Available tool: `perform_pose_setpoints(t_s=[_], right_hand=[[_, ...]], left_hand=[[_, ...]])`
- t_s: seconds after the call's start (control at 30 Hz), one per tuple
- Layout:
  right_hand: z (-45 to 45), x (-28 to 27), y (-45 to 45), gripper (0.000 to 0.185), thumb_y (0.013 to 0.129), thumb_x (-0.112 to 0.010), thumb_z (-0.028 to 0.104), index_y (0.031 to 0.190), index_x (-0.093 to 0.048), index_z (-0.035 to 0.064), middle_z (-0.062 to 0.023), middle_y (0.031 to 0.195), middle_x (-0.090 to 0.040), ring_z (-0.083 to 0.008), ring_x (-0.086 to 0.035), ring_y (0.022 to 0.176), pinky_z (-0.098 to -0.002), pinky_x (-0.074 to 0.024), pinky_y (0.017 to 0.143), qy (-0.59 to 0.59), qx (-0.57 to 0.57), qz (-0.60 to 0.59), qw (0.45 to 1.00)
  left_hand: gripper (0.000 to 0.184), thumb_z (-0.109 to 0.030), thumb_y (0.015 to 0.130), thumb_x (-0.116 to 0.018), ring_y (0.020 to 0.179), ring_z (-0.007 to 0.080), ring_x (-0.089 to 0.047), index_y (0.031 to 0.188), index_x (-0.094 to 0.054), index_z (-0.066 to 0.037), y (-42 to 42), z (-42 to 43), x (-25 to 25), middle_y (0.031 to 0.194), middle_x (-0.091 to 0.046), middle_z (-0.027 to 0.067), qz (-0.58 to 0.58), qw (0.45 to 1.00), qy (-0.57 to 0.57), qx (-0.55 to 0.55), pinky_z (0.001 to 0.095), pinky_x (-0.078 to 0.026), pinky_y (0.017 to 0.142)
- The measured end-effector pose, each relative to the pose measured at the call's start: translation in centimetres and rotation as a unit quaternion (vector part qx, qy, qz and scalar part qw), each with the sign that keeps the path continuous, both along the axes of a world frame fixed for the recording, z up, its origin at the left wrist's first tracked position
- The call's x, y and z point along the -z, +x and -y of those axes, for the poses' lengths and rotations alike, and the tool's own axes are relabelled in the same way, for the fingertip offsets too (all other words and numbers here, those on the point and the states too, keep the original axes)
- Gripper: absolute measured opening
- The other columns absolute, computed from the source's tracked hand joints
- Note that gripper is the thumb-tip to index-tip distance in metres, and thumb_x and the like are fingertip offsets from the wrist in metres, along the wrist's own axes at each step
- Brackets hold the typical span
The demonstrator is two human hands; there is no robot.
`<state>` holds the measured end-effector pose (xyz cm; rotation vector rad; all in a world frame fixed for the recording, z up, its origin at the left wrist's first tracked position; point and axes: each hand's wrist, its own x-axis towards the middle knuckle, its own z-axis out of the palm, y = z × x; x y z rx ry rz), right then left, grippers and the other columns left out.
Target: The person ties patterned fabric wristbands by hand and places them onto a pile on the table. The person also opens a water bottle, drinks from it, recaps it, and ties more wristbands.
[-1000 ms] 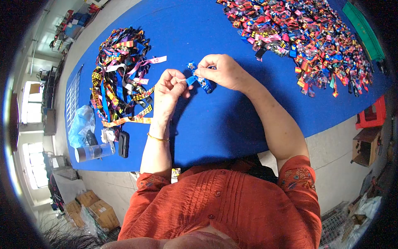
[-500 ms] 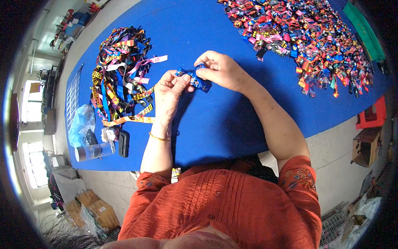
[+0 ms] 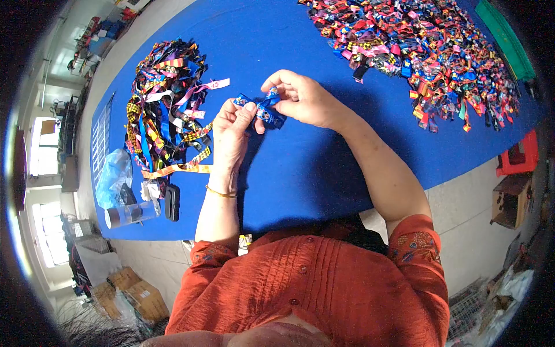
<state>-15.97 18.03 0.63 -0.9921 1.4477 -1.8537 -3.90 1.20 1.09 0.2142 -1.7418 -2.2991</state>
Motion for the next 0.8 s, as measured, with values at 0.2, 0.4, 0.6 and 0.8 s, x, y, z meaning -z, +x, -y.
perform_pose_setpoints(t_s=[0.2, 0.4, 0.6, 0.8], right_hand=[[0.0, -0.7, 0.3, 0.042, 0.085, -0.061, -0.004, 0.127, -0.056, 0.0019, -0.0030, 0.108, -0.060, -0.0082, -0.057, 0.099, -0.0253, -0.0473, 0.087, 0.006, -0.001, -0.055, 0.998], [-0.4, -1.3, 0.0, 0.045, 0.083, -0.057, -0.010, 0.126, -0.060, 0.0032, -0.0012, 0.107, -0.060, -0.0079, -0.055, 0.093, -0.0263, -0.0470, 0.084, -0.006, -0.004, -0.126, 0.992], [-0.3, -2.0, 0.0, 0.039, 0.083, -0.053, -0.013, 0.114, -0.066, 0.0074, -0.0043, 0.108, -0.062, -0.0142, -0.059, 0.097, -0.0279, -0.0475, 0.088, -0.027, 0.080, -0.302, 0.949], [-0.3, -1.1, -0.4, 0.025, 0.084, -0.059, -0.008, 0.105, -0.064, 0.0045, -0.0061, 0.111, -0.061, -0.0135, -0.059, 0.103, -0.0291, -0.0479, 0.092, -0.047, 0.046, -0.230, 0.971]], left_hand=[[0.009, -0.011, 0.100, -0.062, 0.062, 0.0103, -0.059, 0.096, -0.059, -0.003, 0.0, 0.1, 0.2, 0.081, -0.067, 0.0068, 0.003, 1.000, -0.005, 0.006, 0.0218, -0.047, 0.060], [0.011, -0.012, 0.099, -0.063, 0.059, 0.0103, -0.058, 0.094, -0.058, -0.004, -0.1, 0.0, -0.5, 0.080, -0.067, 0.0075, 0.020, 0.998, 0.055, 0.002, 0.0225, -0.045, 0.054], [0.013, -0.013, 0.099, -0.063, 0.052, 0.0118, -0.054, 0.094, -0.058, -0.003, -0.1, 0.7, -0.1, 0.075, -0.065, 0.0088, 0.035, 0.991, 0.120, 0.047, 0.0234, -0.042, 0.047], [0.012, -0.016, 0.100, -0.062, 0.048, 0.0106, -0.049, 0.096, -0.059, -0.004, 0.0, 0.5, -0.3, 0.071, -0.060, 0.0040, 0.043, 0.994, 0.095, 0.036, 0.0235, -0.039, 0.044]])
